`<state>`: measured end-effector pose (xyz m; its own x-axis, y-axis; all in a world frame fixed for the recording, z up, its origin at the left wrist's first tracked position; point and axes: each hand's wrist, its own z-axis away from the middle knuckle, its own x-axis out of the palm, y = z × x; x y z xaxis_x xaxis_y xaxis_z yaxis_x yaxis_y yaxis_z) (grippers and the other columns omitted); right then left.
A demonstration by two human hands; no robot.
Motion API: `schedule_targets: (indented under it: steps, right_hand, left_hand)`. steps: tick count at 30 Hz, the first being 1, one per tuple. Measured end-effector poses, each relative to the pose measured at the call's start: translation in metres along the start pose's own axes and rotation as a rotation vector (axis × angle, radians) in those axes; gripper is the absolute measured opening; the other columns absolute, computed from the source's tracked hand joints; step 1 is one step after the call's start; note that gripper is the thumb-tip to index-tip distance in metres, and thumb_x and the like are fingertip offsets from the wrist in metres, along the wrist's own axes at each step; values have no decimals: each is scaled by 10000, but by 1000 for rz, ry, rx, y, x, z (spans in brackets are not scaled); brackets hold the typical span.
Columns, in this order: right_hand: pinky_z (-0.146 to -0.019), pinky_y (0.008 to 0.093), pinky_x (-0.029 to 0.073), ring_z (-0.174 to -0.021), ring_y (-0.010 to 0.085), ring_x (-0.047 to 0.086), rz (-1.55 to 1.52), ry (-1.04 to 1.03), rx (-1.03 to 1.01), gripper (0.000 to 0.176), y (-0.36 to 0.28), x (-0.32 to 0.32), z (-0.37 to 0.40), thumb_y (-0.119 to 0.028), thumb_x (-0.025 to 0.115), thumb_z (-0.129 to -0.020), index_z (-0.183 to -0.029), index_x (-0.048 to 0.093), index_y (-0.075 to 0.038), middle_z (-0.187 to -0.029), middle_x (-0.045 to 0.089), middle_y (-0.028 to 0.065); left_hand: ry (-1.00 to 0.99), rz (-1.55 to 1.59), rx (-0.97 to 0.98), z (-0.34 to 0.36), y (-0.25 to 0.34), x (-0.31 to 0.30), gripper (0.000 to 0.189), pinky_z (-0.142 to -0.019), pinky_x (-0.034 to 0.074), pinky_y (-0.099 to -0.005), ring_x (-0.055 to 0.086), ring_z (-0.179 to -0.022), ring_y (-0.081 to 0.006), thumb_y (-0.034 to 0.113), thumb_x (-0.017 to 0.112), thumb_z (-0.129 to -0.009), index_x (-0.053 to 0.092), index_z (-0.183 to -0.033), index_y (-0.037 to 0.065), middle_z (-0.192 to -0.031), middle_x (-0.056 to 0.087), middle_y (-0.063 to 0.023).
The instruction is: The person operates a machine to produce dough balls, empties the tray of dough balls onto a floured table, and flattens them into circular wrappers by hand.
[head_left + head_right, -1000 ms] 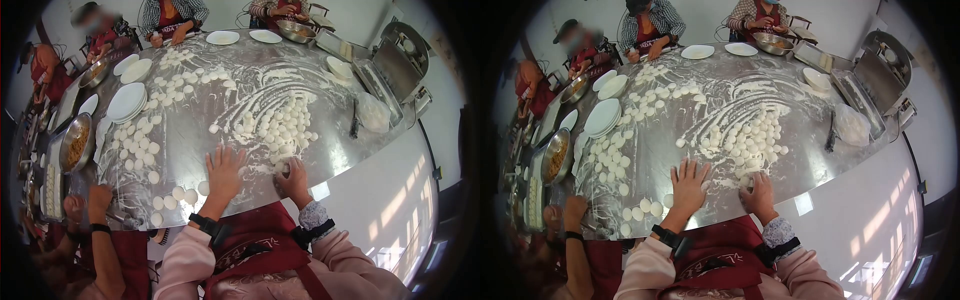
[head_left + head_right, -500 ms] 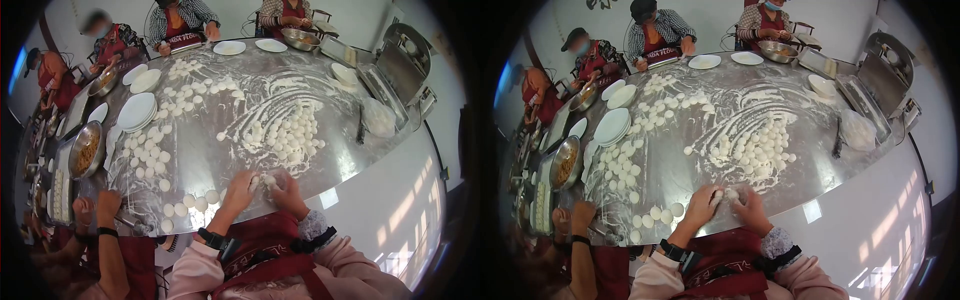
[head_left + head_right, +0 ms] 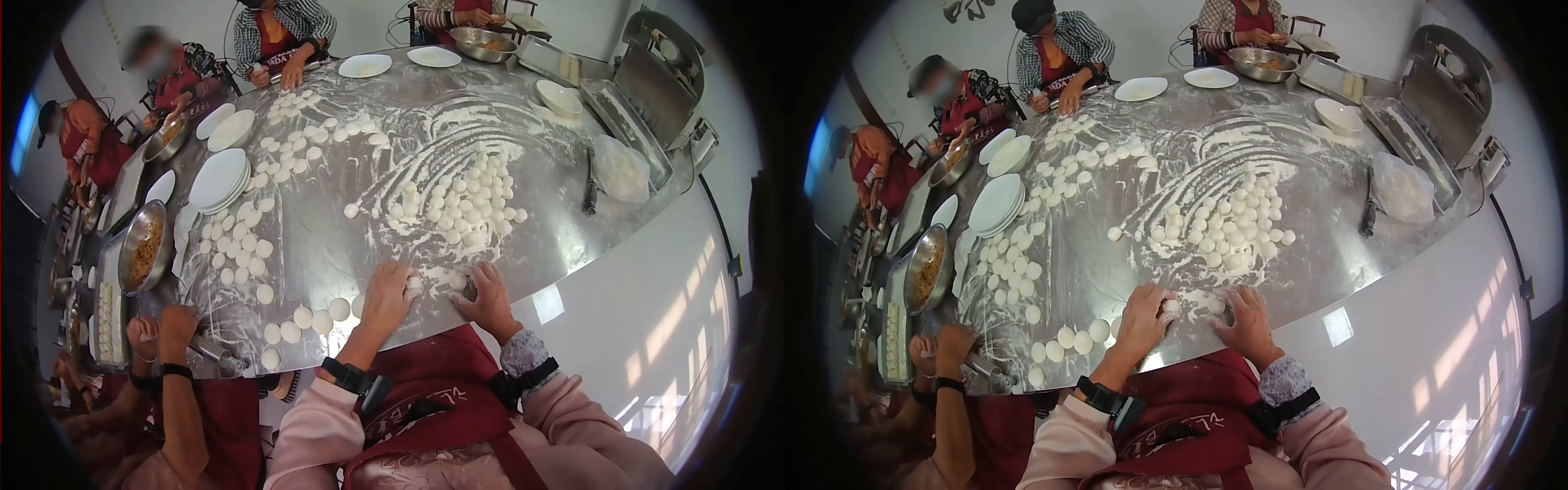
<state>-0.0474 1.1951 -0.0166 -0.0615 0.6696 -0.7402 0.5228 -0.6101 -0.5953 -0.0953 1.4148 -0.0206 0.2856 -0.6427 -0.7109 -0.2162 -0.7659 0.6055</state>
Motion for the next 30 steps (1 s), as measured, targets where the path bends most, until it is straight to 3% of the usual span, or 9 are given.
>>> schedule_targets:
  steps: [4, 7, 9, 12, 13, 15, 20, 25, 30]
  right_hand:
    - [-932, 455, 438, -1042, 366, 557, 27, -2, -65, 423, 10, 6, 3, -215, 765, -740, -1115, 642, -62, -1046, 607, 141]
    - [-929, 452, 444, -1032, 372, 562, 24, 12, -63, 436, 7, 5, 3, -219, 764, -733, -1117, 637, -55, -1045, 608, 145]
    - [-925, 453, 449, -1021, 380, 567, 7, 20, -57, 450, 9, 5, 3, -225, 765, -728, -1122, 633, -49, -1042, 609, 152]
    - [-942, 468, 447, -1072, 391, 549, -33, 54, -41, 434, 13, 6, 7, -215, 748, -733, -1116, 629, -50, -1076, 596, 171]
    - [-942, 475, 449, -1075, 400, 547, -80, 58, -24, 441, 12, 3, 6, -204, 736, -731, -1128, 621, -51, -1086, 593, 178]
    - [-942, 481, 450, -1079, 408, 544, -124, 62, 4, 450, 11, 3, 8, -193, 724, -728, -1141, 613, -51, -1097, 589, 185]
    - [-969, 472, 430, -1091, 385, 536, -100, 27, -139, 493, 9, -1, 2, -140, 696, -726, -1201, 593, -57, -1119, 588, 166]
    - [-970, 470, 424, -1081, 366, 537, -13, -76, -137, 460, 11, 1, 4, -125, 698, -754, -1197, 595, -58, -1106, 596, 152]
    - [-985, 464, 407, -1093, 349, 536, -218, -111, 14, 407, -10, 14, -2, -164, 744, -757, -1117, 595, -47, -1092, 600, 142]
  left_hand:
    - [-126, -93, -17, -6, 14, -11, 320, -897, 416, -451, 542, -987, -317, 162, 721, -802, 633, -1101, 88, -1005, 590, -94]
    - [-128, -231, -96, -21, 37, -23, 458, -988, 345, -500, 495, -1129, -335, 279, 681, -862, 584, -1282, 125, -1183, 560, -108]
    - [226, -264, -60, -42, 45, -26, 611, -1067, 234, -571, 389, -1301, -379, 368, 632, -900, 460, -1454, 176, -1428, 435, -140]
    - [249, -388, -54, -66, 57, -23, 708, -1116, 172, -602, 276, -1417, -401, 392, 607, -920, 324, -1542, 206, -1563, 287, -174]
    - [242, -385, -54, -61, 49, -4, 708, -1116, 172, -602, 276, -1417, -401, 392, 607, -920, 324, -1542, 206, -1563, 287, -174]
    - [-116, -487, -98, -45, 36, 39, 678, -1133, 129, -634, 197, -1462, -405, 361, 605, -926, 332, -1537, 253, -1599, 221, -171]
    - [-46, -440, -59, -47, 24, 42, 623, -1128, 97, -674, 198, -1464, -406, 337, 591, -939, 357, -1517, 337, -1587, 274, -133]
    - [-35, -515, -196, -28, -4, 12, 611, -1124, 100, -680, 210, -1455, -405, 258, 590, -935, 380, -1508, 292, -1561, 300, -155]
    - [127, -375, -163, -25, -26, -9, 557, -1131, 208, -566, 345, -1356, -411, 200, 597, -922, 460, -1461, 178, -1453, 413, -196]
